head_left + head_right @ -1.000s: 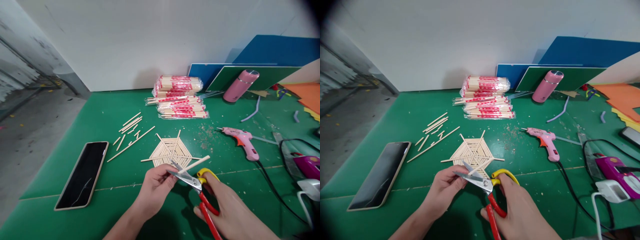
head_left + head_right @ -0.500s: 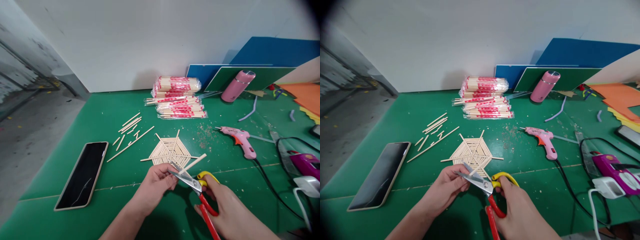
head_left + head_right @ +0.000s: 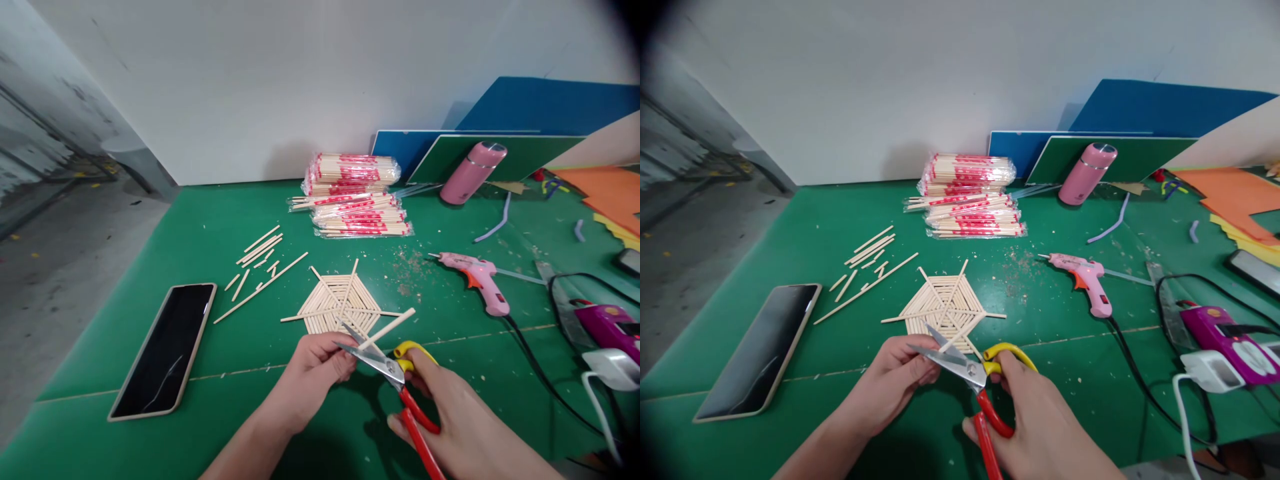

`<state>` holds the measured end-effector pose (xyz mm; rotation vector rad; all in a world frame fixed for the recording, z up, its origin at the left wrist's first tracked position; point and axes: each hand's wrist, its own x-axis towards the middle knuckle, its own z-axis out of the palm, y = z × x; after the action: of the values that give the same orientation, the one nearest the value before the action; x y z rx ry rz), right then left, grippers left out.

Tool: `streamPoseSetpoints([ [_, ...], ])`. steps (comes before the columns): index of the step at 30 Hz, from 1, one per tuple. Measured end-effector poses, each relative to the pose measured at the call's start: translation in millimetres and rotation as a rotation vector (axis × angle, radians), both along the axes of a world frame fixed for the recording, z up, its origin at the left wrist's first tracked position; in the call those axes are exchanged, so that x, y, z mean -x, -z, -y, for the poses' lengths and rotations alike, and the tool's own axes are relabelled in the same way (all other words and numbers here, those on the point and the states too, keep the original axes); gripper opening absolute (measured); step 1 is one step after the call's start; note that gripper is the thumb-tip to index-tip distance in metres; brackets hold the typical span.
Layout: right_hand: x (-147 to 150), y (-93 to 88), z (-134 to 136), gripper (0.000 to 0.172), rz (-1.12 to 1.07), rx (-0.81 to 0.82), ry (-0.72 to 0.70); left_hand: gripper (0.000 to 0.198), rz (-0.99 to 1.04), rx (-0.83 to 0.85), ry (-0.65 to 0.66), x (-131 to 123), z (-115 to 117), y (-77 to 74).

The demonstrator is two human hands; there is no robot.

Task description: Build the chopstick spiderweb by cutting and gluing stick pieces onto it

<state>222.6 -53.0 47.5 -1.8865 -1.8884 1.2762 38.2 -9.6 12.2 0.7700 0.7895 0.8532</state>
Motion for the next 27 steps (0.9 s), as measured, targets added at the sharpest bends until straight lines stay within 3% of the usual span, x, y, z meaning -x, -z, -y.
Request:
streamPoseSetpoints([
  [5, 1.6, 1.6, 0.3, 0.022, -0.018, -0.030, 0.012, 0.023, -0.009, 0.014, 0.006, -1.9, -0.9, -1.3],
  [10, 4.2, -3.9, -3.2, 0.030, 0.066, 0.040, 0.038, 0.017, -0.080, -0.050, -0.070, -3.2, 0.5, -4.6],
  [21, -4.0, -2.7, -0.4, 0.030, -0.005, 0.014, -0.033, 0.015, 0.142, 0.170, 0.102, -0.5, -0.7, -4.5],
  [27, -5.4, 2.6, -1.6, 0.021, -0.042, 0.022, -0.026, 0.020, 0.147, 0.190, 0.058, -4.5, 0.0, -0.6],
])
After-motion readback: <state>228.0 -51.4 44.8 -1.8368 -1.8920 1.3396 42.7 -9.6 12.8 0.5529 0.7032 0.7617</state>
